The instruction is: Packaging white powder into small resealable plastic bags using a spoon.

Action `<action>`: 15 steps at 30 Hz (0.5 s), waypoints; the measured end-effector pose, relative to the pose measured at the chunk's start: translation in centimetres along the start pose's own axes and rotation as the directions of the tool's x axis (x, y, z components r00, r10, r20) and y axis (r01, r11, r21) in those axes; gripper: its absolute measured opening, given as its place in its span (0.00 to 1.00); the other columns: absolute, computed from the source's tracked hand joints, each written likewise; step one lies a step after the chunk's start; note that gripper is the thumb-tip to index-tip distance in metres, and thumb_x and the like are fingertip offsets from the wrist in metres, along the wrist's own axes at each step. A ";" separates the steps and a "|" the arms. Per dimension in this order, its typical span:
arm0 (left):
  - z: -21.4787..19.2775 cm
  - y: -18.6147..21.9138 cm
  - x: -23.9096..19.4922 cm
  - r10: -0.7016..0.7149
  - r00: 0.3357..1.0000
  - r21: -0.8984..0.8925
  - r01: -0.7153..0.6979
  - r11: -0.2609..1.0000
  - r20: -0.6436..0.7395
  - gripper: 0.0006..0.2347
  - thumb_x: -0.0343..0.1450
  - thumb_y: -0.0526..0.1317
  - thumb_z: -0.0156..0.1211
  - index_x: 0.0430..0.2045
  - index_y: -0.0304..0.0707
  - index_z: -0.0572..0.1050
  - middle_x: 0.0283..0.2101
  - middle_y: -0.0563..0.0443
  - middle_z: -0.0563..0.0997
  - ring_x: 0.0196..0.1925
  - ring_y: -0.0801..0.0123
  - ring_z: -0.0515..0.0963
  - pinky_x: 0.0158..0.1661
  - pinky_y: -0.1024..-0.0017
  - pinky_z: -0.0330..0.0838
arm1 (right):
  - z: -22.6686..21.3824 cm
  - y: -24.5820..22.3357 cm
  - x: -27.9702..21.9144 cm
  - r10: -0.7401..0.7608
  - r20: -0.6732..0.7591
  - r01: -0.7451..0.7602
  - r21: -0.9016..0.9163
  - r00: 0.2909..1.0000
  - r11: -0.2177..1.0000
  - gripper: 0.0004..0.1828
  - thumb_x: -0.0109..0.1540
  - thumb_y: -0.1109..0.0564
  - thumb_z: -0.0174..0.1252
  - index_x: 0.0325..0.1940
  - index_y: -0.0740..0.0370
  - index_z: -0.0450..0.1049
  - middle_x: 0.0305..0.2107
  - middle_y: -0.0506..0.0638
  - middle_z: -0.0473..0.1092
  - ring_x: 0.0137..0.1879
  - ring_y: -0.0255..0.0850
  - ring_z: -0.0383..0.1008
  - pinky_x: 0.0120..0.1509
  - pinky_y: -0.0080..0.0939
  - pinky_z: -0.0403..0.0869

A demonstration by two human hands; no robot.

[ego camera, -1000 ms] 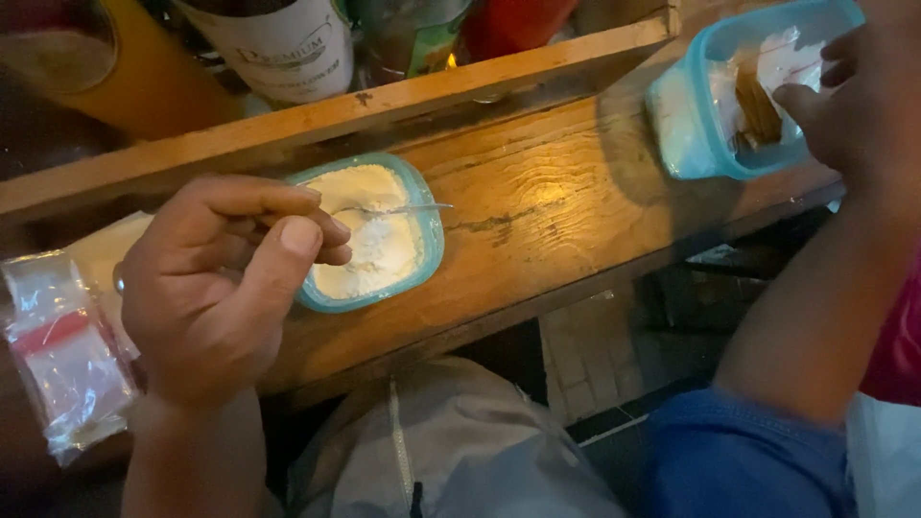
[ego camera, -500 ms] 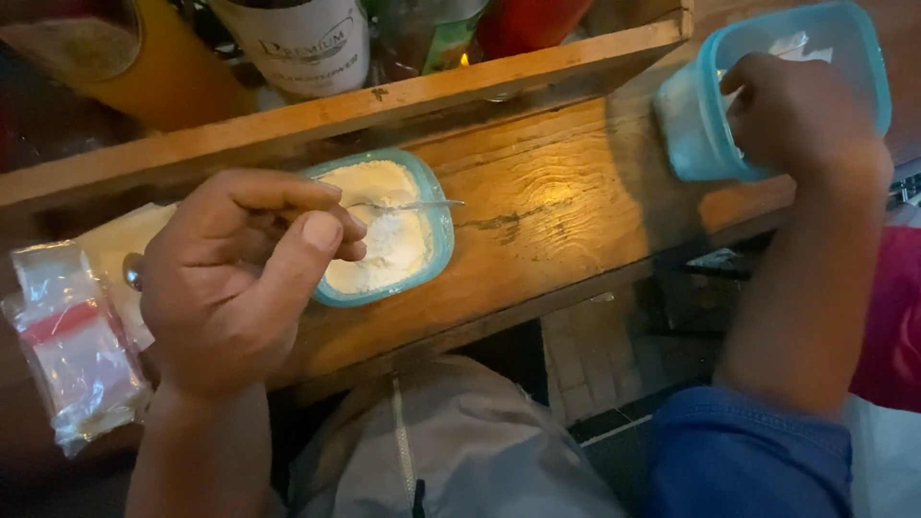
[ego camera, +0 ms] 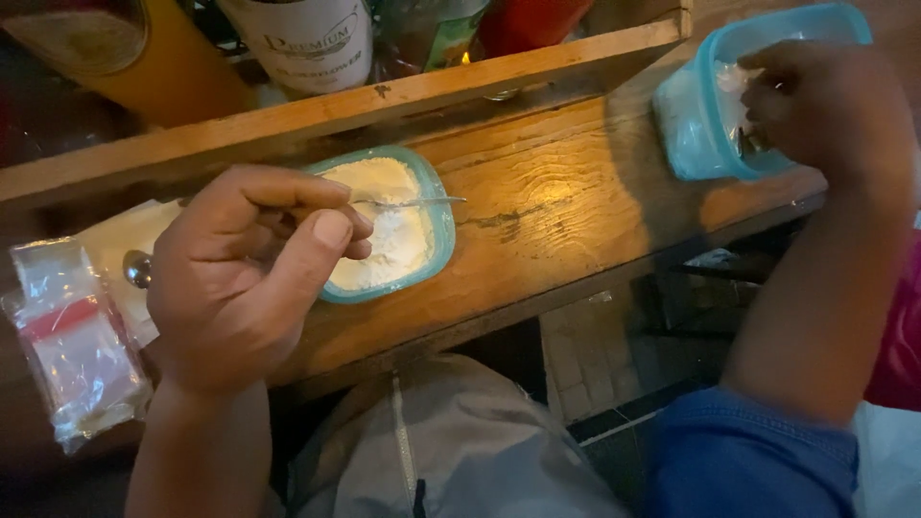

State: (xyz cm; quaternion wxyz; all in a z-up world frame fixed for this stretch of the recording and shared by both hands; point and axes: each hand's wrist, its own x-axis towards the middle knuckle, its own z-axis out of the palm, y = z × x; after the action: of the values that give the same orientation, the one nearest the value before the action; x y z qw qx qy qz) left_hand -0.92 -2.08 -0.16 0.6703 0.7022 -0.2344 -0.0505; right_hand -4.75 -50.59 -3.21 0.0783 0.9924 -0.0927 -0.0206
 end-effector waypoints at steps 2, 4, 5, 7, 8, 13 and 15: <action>0.1 0.1 -0.1 -0.028 1.000 -0.014 0.028 1.000 -0.013 0.03 0.76 0.26 0.53 0.41 0.20 0.72 0.36 0.38 0.81 0.36 0.63 0.83 0.39 0.73 0.83 | -0.7 -0.7 -0.1 0.022 0.014 -0.022 0.023 1.000 0.999 0.17 0.76 0.63 0.59 0.69 0.67 0.80 0.44 0.63 0.80 0.42 0.51 0.81 0.40 0.51 0.75; 0.2 0.2 -0.1 -0.056 0.998 -0.029 0.056 0.998 -0.026 0.03 0.76 0.26 0.54 0.40 0.21 0.72 0.36 0.38 0.81 0.36 0.64 0.83 0.39 0.73 0.83 | -0.5 -0.3 -0.1 0.044 0.030 -0.045 0.046 0.999 0.998 0.16 0.78 0.63 0.57 0.69 0.68 0.78 0.41 0.63 0.80 0.41 0.51 0.80 0.41 0.51 0.74; 0.2 0.3 -0.1 -0.051 0.998 -0.030 0.050 0.998 -0.025 0.03 0.76 0.26 0.53 0.40 0.21 0.72 0.36 0.38 0.81 0.36 0.63 0.83 0.40 0.73 0.84 | 0.0 0.4 0.0 0.023 -0.006 -0.022 0.020 1.000 1.000 0.14 0.78 0.62 0.57 0.67 0.67 0.81 0.45 0.62 0.80 0.43 0.52 0.79 0.42 0.52 0.73; 0.1 0.3 -0.1 -0.046 0.999 -0.030 0.045 0.999 -0.024 0.03 0.76 0.26 0.53 0.40 0.21 0.72 0.36 0.38 0.81 0.36 0.63 0.83 0.40 0.73 0.84 | 1.6 2.4 0.2 0.000 -0.041 0.000 -0.006 0.999 1.000 0.13 0.79 0.61 0.58 0.64 0.66 0.84 0.49 0.61 0.80 0.45 0.54 0.79 0.43 0.53 0.73; 0.0 0.3 0.0 -0.039 0.999 -0.005 0.039 0.999 -0.014 0.03 0.76 0.27 0.54 0.40 0.22 0.73 0.36 0.39 0.81 0.36 0.64 0.83 0.40 0.73 0.83 | 2.6 3.8 0.3 -0.060 -0.084 0.050 -0.119 0.995 0.992 0.13 0.81 0.59 0.57 0.66 0.63 0.84 0.52 0.58 0.81 0.46 0.51 0.79 0.44 0.49 0.73; 0.0 0.5 0.1 -0.021 1.000 0.030 0.021 0.999 0.005 0.03 0.76 0.27 0.54 0.40 0.21 0.72 0.36 0.38 0.81 0.36 0.62 0.83 0.39 0.72 0.84 | 3.2 6.9 -0.2 -0.258 -0.240 0.251 -0.062 0.936 0.966 0.09 0.85 0.67 0.63 0.66 0.76 0.86 0.50 0.64 0.83 0.48 0.52 0.83 0.45 0.47 0.77; 0.0 0.6 0.0 -0.043 0.999 0.005 0.043 0.999 0.000 0.03 0.76 0.27 0.53 0.40 0.22 0.73 0.36 0.38 0.81 0.36 0.63 0.83 0.40 0.73 0.83 | 4.2 9.4 -0.5 -0.323 -0.254 0.370 0.165 0.912 0.914 0.11 0.90 0.72 0.48 0.71 0.84 0.74 0.51 0.76 0.75 0.51 0.61 0.76 0.57 0.56 0.74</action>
State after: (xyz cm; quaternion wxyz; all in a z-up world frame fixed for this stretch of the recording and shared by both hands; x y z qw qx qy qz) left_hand -1.06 -2.12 0.42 0.6673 0.7087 -0.2196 -0.0642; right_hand -7.21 -60.28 -5.85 -0.0218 0.9917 0.0932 0.0863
